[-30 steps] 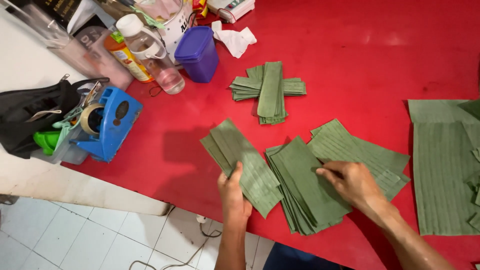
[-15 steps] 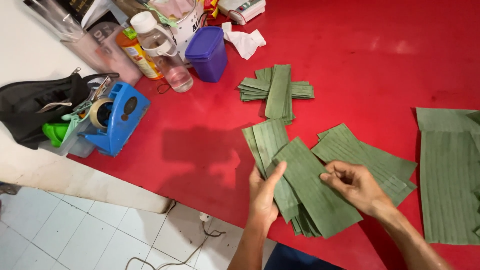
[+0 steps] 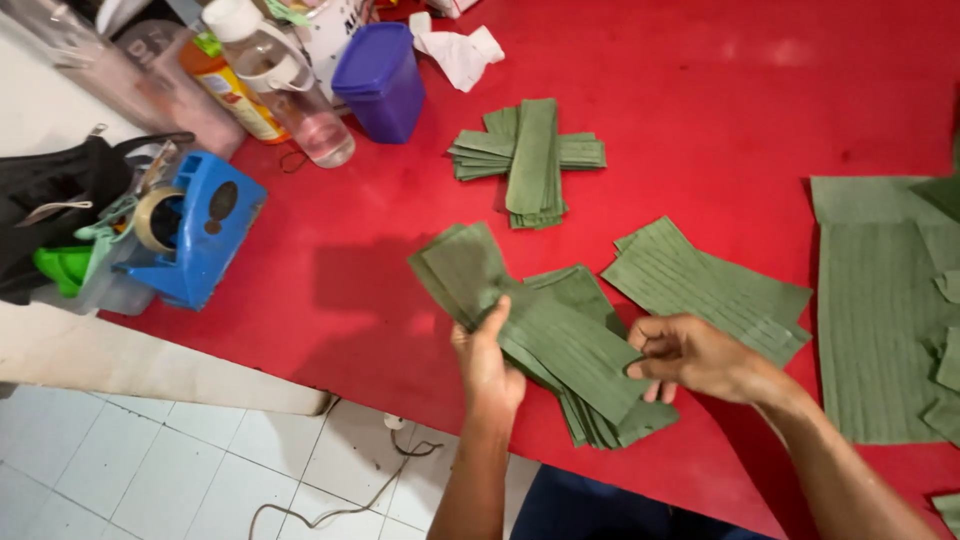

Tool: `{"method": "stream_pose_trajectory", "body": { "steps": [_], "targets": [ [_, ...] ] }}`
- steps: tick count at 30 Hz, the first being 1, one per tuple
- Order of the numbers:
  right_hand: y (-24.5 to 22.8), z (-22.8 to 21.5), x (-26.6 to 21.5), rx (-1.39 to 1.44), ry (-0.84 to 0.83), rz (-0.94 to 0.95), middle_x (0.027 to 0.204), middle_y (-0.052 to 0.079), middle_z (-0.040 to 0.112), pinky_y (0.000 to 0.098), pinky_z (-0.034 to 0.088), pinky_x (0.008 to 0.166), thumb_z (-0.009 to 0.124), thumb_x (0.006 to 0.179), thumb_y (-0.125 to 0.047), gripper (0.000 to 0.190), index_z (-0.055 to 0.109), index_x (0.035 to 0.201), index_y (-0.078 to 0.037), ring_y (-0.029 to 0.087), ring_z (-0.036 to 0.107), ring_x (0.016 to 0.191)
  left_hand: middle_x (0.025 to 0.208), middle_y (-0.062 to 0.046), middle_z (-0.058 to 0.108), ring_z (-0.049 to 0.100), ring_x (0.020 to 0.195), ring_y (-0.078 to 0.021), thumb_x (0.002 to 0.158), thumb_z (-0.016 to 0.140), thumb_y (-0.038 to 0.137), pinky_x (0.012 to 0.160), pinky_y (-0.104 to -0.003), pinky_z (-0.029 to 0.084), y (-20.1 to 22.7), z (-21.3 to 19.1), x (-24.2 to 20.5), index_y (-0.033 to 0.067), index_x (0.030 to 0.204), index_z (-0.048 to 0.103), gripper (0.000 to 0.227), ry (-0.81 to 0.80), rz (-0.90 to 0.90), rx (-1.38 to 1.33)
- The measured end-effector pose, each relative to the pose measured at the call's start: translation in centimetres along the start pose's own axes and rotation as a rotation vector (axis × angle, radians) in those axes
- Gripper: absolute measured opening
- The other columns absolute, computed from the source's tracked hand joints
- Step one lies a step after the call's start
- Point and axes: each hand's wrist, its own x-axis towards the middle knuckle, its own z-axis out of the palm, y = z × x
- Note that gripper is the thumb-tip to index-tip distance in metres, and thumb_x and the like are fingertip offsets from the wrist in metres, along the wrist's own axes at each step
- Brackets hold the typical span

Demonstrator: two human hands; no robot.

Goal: The person cuts long strips of banana leaves into smaller rectangular pieces using scissors. They then fold the cut pieces and stack them neatly on the table.

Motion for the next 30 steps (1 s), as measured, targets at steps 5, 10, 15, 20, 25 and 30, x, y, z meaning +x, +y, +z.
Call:
{"method": "stream_pose_trajectory", "body": {
  "steps": [5,10,15,20,25,30],
  "targets": [
    [-1.8,0.6,-0.6,0.109,0.061,0.014,0.065,0.025,0.074,0.0412,0.063,0.040,0.061,0.088,0.014,0.008,0.068,0.087,0.009,0.032,0.073,0.045,0.094,-0.017,0.076,0.076,0.084,-0.0320,0.074,0.087,0.001,0.074,-0.047,0.062,0.8,0.0,-0.3,0.0067,0.104,0.071,0.035,-0.034,0.001,-0.021],
    [-0.4,-0.1,0.3,0.163,0.121,-0.149,0.062,0.021,0.074,0.0439,0.067,0.045,0.063,0.090,0.009,0.010,0.073,0.090,0.009,0.032,0.076,0.048,0.101,-0.020,0.077,0.076,0.090,-0.0344,0.078,0.086,0.007,0.080,-0.052,0.062,1.3,-0.2,-0.5,0.0041,0.111,0.073,0.036,-0.130,-0.018,-0.043],
    [-2.9,-1.7,-1.0,-0.167,0.532,-0.444,0.081,-0.005,0.055,0.0208,0.034,0.061,0.069,0.099,-0.010,0.006,0.070,0.105,-0.011,0.005,0.043,0.071,0.116,-0.017,0.074,0.070,0.099,-0.0331,0.086,0.073,0.022,0.084,-0.054,0.058,1.9,-0.9,-0.2,0.0061,0.125,0.066,0.043,-0.085,-0.206,0.032],
    [-12.0,-2.2,-2.4,-0.359,0.209,-0.519,0.089,0.002,0.072,0.0266,0.056,0.069,0.066,0.097,-0.014,0.012,0.076,0.101,-0.008,0.012,0.065,0.080,0.124,-0.024,0.071,0.071,0.095,-0.0414,0.100,0.055,0.035,0.087,-0.060,0.058,3.0,-2.2,-1.0,-0.0090,0.131,0.061,0.055,-0.587,-0.403,0.032],
    [-15.1,3.1,3.8,-0.928,0.083,-0.924,0.087,-0.001,0.068,0.0397,0.045,0.082,0.072,0.094,-0.019,0.004,0.071,0.098,-0.020,0.023,0.060,0.084,0.145,-0.016,0.061,0.057,0.133,-0.0321,0.087,0.050,0.058,0.114,-0.051,0.044,3.6,-1.5,-3.6,0.0107,0.148,0.055,0.077,-0.611,-0.557,0.135],
    [-13.1,5.3,5.9,-0.704,0.515,-0.913,0.123,0.012,0.070,0.0422,0.049,0.102,0.066,0.100,-0.026,0.033,0.066,0.127,-0.007,0.032,0.063,0.117,0.111,-0.028,0.074,0.072,0.078,-0.0389,0.087,0.067,-0.001,0.072,-0.056,0.060,4.3,-3.1,-4.1,-0.0113,0.127,0.061,0.041,-0.617,-0.330,0.191]
  ]
}}
